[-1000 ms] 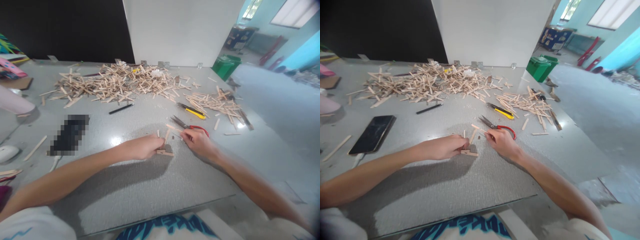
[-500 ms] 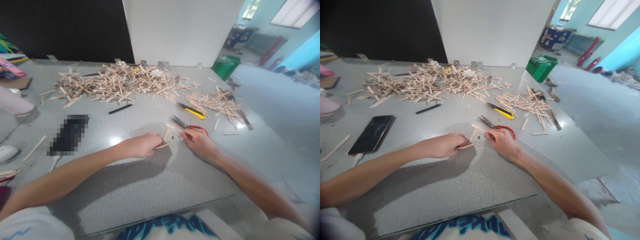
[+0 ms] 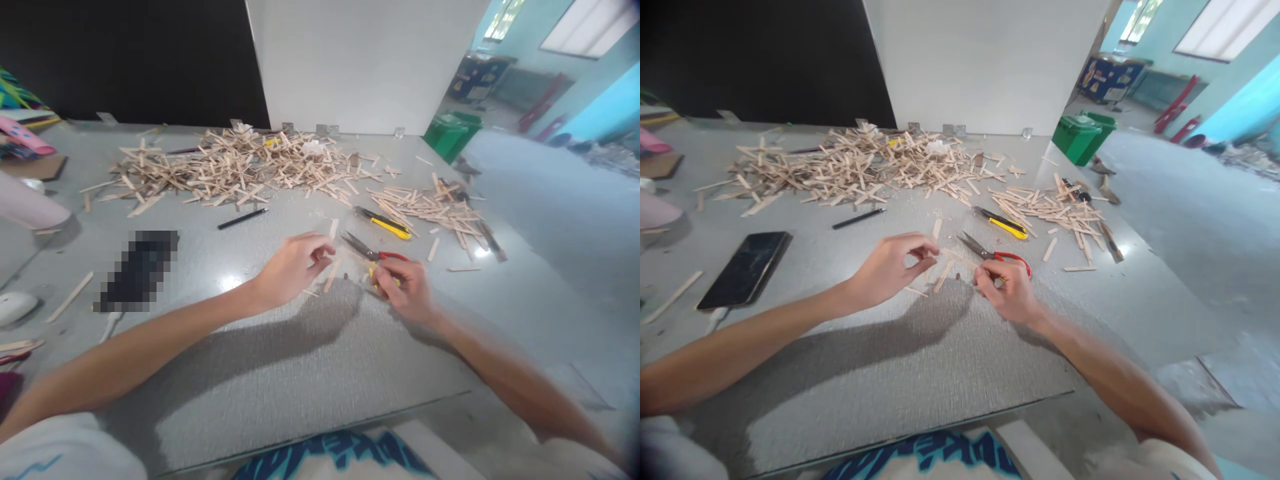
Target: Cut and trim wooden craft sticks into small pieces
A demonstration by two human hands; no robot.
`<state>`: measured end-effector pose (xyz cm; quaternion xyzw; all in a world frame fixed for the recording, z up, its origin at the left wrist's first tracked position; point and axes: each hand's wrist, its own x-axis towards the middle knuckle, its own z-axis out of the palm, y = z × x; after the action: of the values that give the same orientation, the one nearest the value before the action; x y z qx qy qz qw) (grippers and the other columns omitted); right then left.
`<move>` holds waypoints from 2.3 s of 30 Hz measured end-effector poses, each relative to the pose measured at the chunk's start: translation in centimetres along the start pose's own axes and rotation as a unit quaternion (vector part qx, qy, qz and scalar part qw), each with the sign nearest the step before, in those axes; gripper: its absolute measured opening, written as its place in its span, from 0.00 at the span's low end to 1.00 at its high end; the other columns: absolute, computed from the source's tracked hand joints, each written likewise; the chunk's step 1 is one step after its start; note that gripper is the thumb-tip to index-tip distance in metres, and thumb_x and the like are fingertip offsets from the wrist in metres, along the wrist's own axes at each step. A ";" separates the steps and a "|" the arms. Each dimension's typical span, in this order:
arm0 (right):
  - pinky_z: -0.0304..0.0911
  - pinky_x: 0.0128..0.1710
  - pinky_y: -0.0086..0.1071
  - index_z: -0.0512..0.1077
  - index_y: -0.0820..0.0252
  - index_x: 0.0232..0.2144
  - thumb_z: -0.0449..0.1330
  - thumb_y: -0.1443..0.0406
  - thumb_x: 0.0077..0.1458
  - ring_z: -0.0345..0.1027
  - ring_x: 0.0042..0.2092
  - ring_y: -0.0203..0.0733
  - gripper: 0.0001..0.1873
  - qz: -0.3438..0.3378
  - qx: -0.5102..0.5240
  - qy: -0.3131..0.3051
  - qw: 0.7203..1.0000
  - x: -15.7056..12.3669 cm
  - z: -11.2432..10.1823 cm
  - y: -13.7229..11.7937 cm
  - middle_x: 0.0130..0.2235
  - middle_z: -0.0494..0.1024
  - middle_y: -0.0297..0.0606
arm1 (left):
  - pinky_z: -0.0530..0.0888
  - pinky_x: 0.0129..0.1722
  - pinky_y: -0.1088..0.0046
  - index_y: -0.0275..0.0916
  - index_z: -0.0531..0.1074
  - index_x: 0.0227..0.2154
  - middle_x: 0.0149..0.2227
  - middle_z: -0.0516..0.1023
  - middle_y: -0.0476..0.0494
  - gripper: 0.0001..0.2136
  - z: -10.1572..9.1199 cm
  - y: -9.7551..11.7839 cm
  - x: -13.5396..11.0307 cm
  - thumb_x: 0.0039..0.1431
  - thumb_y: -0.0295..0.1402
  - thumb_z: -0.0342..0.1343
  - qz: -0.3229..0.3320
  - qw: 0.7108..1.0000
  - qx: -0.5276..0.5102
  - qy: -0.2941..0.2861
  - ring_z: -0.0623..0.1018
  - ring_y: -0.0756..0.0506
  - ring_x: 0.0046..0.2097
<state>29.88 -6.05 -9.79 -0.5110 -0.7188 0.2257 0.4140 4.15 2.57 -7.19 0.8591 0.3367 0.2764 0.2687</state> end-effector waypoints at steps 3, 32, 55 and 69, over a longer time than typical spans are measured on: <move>0.61 0.24 0.30 0.75 0.57 0.26 0.57 0.63 0.71 0.67 0.21 0.35 0.19 -0.004 0.023 -0.029 0.999 -0.2 0.2 -0.6 0.20 0.74 0.31 | 0.76 0.40 0.71 0.42 0.70 0.41 0.37 0.80 0.50 0.05 0.2 0.0 -0.4 0.69 0.25 0.57 0.003 0.999 -0.007 0.044 0.84 0.47 0.37; 0.63 0.23 0.30 0.75 0.57 0.26 0.57 0.60 0.74 0.67 0.20 0.35 0.22 0.021 0.062 -0.040 0.997 -0.6 0.8 -0.9 0.19 0.75 0.31 | 0.68 0.30 0.74 0.40 0.71 0.58 0.29 0.82 0.51 0.12 2.0 0.2 -1.9 0.77 0.33 0.51 -0.031 0.996 0.074 -0.030 0.75 0.49 0.26; 0.63 0.22 0.28 0.76 0.59 0.28 0.60 0.53 0.71 0.66 0.21 0.34 0.22 0.124 0.193 -0.089 0.969 -0.1 1.4 -1.1 0.20 0.74 0.32 | 0.88 0.39 0.65 0.35 0.74 0.56 0.44 0.88 0.37 0.21 2.7 1.3 -1.4 0.66 0.40 0.70 -0.169 0.908 -0.379 -0.062 0.90 0.41 0.39; 0.63 0.21 0.28 0.75 0.59 0.28 0.61 0.52 0.70 0.66 0.20 0.34 0.22 0.135 0.218 -0.104 0.961 -0.2 1.6 -0.8 0.20 0.73 0.32 | 0.88 0.35 0.71 0.32 0.79 0.53 0.35 0.88 0.42 0.24 2.9 1.2 -1.5 0.61 0.42 0.75 -0.195 0.878 -0.431 -0.075 0.89 0.43 0.38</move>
<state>28.12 -6.35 -10.10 -0.4745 -0.6152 0.4829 0.4040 5.67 -0.12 -8.91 0.5937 0.3237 0.2714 0.6849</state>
